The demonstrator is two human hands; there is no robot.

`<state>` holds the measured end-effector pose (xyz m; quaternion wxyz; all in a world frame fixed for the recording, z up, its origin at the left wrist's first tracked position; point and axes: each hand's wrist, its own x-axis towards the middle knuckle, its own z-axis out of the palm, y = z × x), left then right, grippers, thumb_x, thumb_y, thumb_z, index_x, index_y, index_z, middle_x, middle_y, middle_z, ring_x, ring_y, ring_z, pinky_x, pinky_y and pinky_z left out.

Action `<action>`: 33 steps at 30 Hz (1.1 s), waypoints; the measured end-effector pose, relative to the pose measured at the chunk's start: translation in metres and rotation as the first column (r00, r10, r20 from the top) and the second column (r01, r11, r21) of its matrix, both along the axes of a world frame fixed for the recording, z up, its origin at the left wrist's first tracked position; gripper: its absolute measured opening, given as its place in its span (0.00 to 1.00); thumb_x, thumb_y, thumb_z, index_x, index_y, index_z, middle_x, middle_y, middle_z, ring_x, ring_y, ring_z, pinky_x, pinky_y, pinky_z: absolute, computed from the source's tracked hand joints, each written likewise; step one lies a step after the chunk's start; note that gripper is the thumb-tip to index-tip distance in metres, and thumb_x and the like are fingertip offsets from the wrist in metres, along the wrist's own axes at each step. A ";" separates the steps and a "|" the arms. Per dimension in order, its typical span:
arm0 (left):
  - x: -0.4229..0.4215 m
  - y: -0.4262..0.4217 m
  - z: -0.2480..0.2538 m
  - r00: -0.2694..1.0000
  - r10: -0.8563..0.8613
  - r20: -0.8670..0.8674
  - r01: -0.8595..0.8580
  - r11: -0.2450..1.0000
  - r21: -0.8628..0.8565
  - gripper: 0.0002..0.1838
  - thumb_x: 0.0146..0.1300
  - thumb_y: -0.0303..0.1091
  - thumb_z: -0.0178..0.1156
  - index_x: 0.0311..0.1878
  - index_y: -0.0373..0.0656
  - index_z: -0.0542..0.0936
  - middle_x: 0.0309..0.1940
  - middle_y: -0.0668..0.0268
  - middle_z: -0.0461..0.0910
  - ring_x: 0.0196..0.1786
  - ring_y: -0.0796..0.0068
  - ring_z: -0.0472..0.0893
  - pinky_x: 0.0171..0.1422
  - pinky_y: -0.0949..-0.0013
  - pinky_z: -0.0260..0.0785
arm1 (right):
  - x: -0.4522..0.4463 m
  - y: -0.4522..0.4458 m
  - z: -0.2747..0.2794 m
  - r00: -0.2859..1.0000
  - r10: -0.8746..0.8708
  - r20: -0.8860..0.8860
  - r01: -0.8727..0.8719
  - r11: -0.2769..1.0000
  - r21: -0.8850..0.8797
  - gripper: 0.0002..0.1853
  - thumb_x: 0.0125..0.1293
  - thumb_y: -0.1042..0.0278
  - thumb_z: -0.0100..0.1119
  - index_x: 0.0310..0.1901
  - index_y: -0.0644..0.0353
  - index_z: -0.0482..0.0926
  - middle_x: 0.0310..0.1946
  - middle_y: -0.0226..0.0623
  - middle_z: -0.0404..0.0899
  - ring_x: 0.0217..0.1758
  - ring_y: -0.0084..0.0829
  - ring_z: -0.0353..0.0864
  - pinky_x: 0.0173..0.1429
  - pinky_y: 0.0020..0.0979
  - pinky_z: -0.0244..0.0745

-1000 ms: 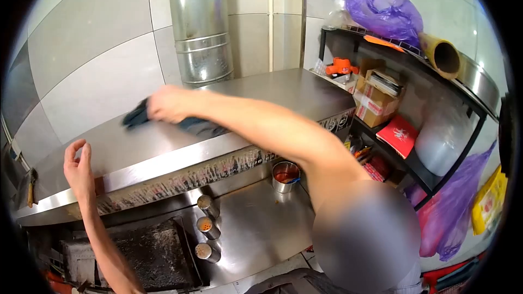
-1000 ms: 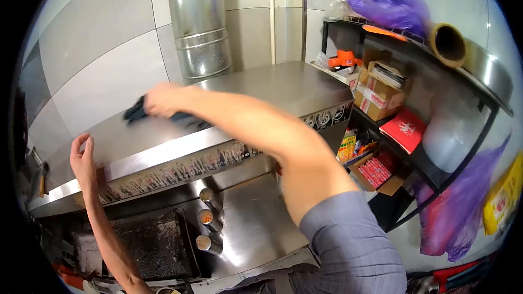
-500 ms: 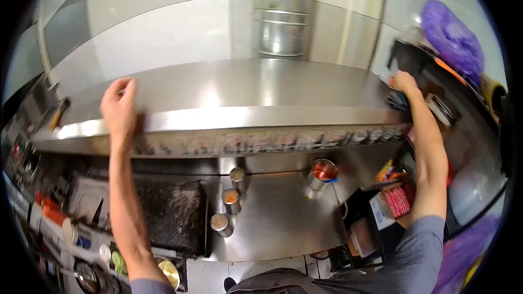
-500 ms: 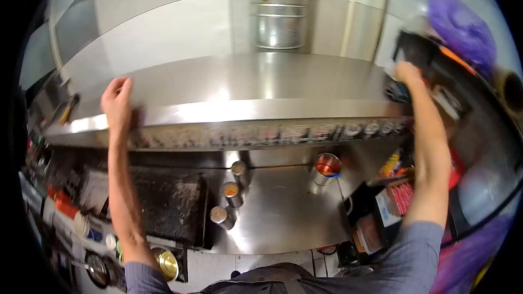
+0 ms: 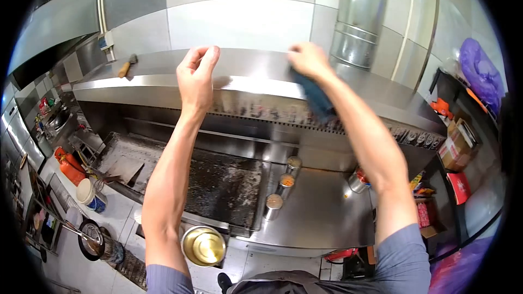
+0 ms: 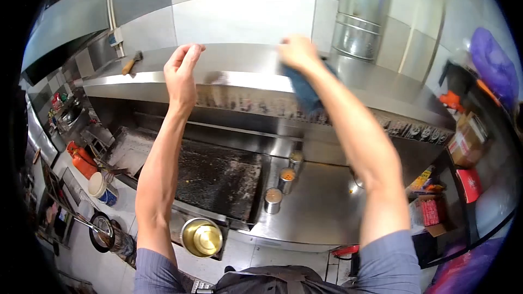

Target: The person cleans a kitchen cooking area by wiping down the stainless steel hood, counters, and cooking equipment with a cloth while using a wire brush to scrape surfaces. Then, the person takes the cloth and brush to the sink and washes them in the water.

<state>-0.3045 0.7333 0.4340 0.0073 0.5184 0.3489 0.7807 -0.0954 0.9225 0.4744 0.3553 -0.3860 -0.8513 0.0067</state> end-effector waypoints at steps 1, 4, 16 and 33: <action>-0.016 -0.017 0.006 1.000 0.020 -0.022 -0.020 1.000 0.016 0.13 0.71 0.37 0.62 0.45 0.35 0.85 0.41 0.68 0.86 0.48 0.79 0.79 0.59 0.73 0.67 | -0.051 -0.023 0.001 0.993 0.076 -0.085 -0.074 0.997 0.031 0.21 0.64 0.55 0.56 0.52 0.58 0.86 0.50 0.55 0.85 0.58 0.50 0.83 0.64 0.47 0.75; -0.064 -0.068 0.003 0.996 0.089 -0.016 -0.089 0.996 0.011 0.11 0.71 0.34 0.62 0.45 0.34 0.85 0.41 0.70 0.85 0.46 0.81 0.78 0.57 0.75 0.66 | -0.180 -0.099 -0.013 0.961 0.268 -0.065 -0.255 0.952 0.169 0.17 0.61 0.57 0.60 0.45 0.60 0.85 0.44 0.52 0.86 0.51 0.51 0.85 0.57 0.48 0.79; -0.210 -0.135 -0.034 0.983 0.177 -0.053 -0.184 0.960 -0.211 0.09 0.68 0.33 0.65 0.42 0.37 0.85 0.33 0.75 0.82 0.37 0.87 0.74 0.44 0.78 0.67 | -0.189 -0.132 -0.062 0.924 0.243 0.296 -0.382 0.555 0.739 0.14 0.56 0.61 0.63 0.46 0.48 0.82 0.53 0.32 0.76 0.50 0.38 0.75 0.43 0.42 0.71; -0.352 -0.104 0.006 0.405 0.524 -0.749 -0.756 0.653 0.047 0.24 0.67 0.52 0.62 0.51 0.39 0.83 0.48 0.47 0.82 0.52 0.50 0.82 0.60 0.54 0.73 | -0.044 -0.108 -0.071 0.862 -0.277 -0.424 0.494 0.647 0.581 0.12 0.69 0.65 0.59 0.51 0.51 0.86 0.51 0.42 0.83 0.53 0.46 0.81 0.59 0.44 0.76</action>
